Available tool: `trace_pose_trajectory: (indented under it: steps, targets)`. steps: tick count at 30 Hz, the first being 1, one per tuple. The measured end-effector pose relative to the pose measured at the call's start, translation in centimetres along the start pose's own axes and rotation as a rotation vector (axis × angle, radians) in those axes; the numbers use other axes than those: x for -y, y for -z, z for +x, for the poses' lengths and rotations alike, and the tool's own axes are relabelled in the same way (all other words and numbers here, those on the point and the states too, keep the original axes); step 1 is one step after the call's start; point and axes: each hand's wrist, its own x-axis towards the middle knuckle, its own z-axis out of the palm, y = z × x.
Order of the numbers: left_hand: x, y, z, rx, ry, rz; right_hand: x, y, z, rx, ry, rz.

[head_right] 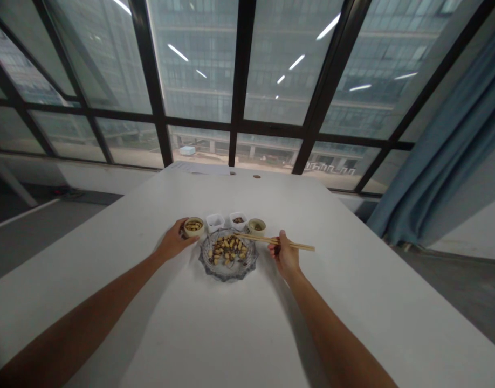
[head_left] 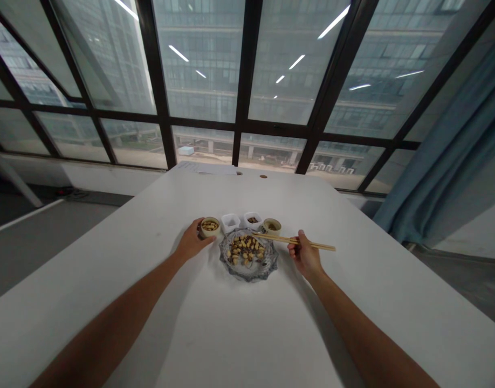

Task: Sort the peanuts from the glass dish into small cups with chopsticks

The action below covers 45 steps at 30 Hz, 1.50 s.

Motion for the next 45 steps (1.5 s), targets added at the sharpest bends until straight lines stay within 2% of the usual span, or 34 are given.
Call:
trace_pose_trajectory:
  steps: [9, 13, 15, 17, 21, 25, 28, 31, 32, 33, 36, 39, 42, 45]
  targets:
    - [0.2, 0.0, 0.0, 0.031, 0.015, -0.022, -0.8, -0.2, -0.5, -0.038, -0.039, 0.012]
    - [-0.2, 0.1, 0.0, 0.040, 0.022, -0.033, -0.7, -0.1, -0.5, -0.008, 0.024, -0.022]
    - [-0.3, 0.1, 0.0, 0.039, 0.019, -0.035, -0.4, -0.2, -0.8, -0.004, 0.145, -0.072]
    - [-0.3, 0.1, 0.0, 0.036, 0.018, -0.026, 0.2, -0.4, -1.1, -0.041, 0.336, -0.158]
    - [-0.2, 0.0, 0.0, 0.040, 0.022, 0.002, 1.5, -1.1, -1.5, -0.087, 0.682, -0.465]
    - [-0.1, -0.1, 0.0, 0.053, 0.013, 0.000, 2.0, -2.6, -0.5, -0.002, 0.863, -0.800]
    - [0.0, -0.2, 0.0, 0.061, 0.013, 0.005, 1.7, -3.8, 0.5, 0.103, 0.921, -0.936]
    - [0.2, -0.3, 0.0, 0.065, 0.025, 0.004, 1.2, -4.4, 0.9, 0.311, 0.899, -0.949]
    - [0.2, -0.3, 0.0, 0.063, 0.026, 0.002, 1.1, -4.4, 0.9, 0.341, 0.889, -0.939]
    - [0.3, -0.3, 0.0, 0.059, 0.027, 0.001, 1.0, -4.3, 0.7, 0.339, 0.882, -0.928]
    - [0.3, -0.3, 0.0, 0.057, 0.025, 0.000, 1.5, -3.7, 0.0, 0.227, 0.850, -0.900]
    - [0.2, -0.3, 0.0, 0.063, 0.030, 0.004, 2.8, -2.8, -1.2, 0.203, 0.723, -0.834]
    - [0.1, -0.2, -0.1, 0.061, 0.033, 0.013, 4.6, -2.2, -2.9, 0.338, 0.539, -0.757]
    - [-0.1, 0.0, -0.1, 0.056, 0.025, 0.023, 6.0, -2.3, -4.7, 0.526, 0.412, -0.800]
